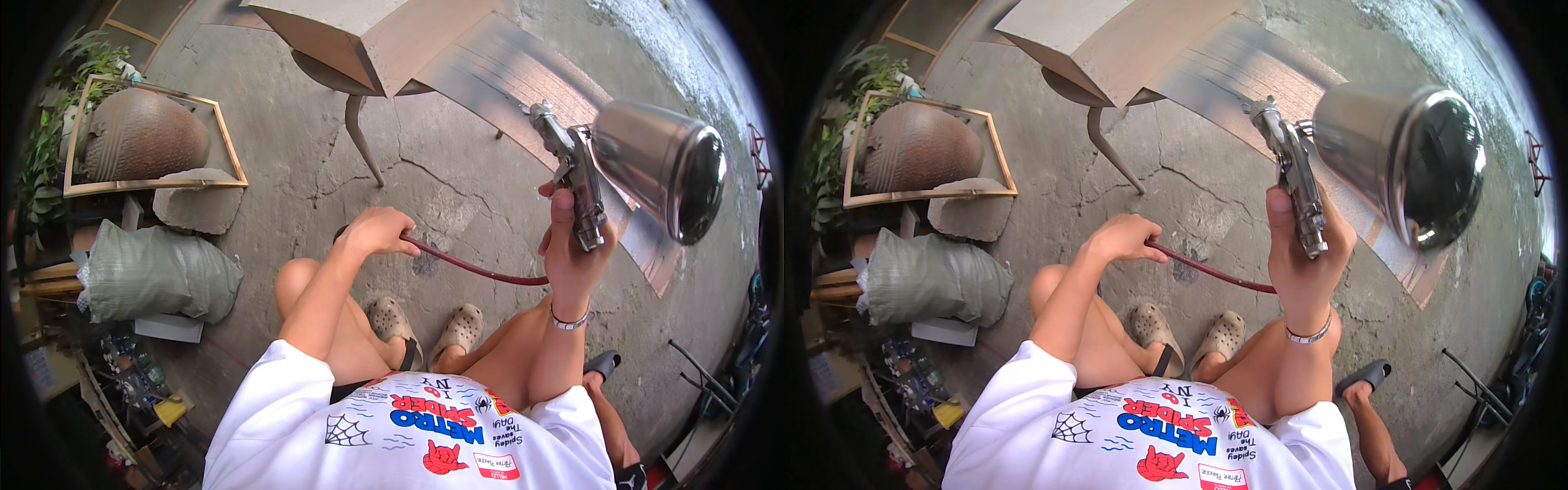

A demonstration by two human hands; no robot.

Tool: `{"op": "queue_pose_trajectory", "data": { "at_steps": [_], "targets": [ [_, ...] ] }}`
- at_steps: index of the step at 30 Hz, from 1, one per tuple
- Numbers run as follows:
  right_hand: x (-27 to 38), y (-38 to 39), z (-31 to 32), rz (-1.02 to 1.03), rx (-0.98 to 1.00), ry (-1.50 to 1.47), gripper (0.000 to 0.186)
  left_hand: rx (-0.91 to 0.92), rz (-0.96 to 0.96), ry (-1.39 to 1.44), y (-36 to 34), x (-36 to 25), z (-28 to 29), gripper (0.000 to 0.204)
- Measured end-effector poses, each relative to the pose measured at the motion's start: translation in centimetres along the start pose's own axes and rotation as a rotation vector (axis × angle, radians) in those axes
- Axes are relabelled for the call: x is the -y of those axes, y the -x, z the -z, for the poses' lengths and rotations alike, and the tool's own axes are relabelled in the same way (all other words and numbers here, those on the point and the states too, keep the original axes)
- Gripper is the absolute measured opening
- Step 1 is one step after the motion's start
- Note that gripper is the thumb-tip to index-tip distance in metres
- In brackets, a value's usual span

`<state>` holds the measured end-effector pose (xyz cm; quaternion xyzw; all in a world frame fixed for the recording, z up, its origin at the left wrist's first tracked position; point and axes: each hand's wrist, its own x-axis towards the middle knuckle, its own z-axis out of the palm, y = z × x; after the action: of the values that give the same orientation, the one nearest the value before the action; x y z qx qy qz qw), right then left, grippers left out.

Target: The person aligns a wooden plank on a table with another person, then moves to an outdoor area and uses a spray gun to apply paint to a wooden box placed on a stool. The person rotates the box to coat multiple sides.

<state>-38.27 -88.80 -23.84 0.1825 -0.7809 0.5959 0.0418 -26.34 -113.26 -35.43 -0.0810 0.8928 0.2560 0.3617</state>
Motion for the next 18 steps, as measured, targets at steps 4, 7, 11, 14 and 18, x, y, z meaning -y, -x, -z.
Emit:
{"op": "queue_pose_trajectory", "data": {
  "at_steps": [4, 7, 11, 14, 18],
  "targets": [
    [-0.5, 0.5, -1.3, -0.025, 0.031, -0.079, 0.023, -0.343, -0.12, 0.013, -1.2, 2.7, -0.7, 0.045],
    [-1.2, 0.5, -1.2, 0.021, 0.042, -0.013, 0.026, -0.905, -0.194, 0.198, 0.2, 1.7, 2.3, 0.046],
    [-1.3, 1.3, -1.4, 0.039, 0.032, -0.039, 0.032, -1.694, -0.377, 0.113, 1.8, -0.7, 7.2, 0.075],
    [-1.5, 1.9, -1.7, 0.052, 0.032, -0.079, 0.033, -1.892, -0.481, -0.212, 1.1, -2.3, 12.3, 0.092],
    [-0.7, 1.8, -1.9, 0.087, 0.07, -0.075, 0.035, -1.934, -0.375, -0.239, -0.3, -1.3, 15.0, 0.096]
  ]
}}
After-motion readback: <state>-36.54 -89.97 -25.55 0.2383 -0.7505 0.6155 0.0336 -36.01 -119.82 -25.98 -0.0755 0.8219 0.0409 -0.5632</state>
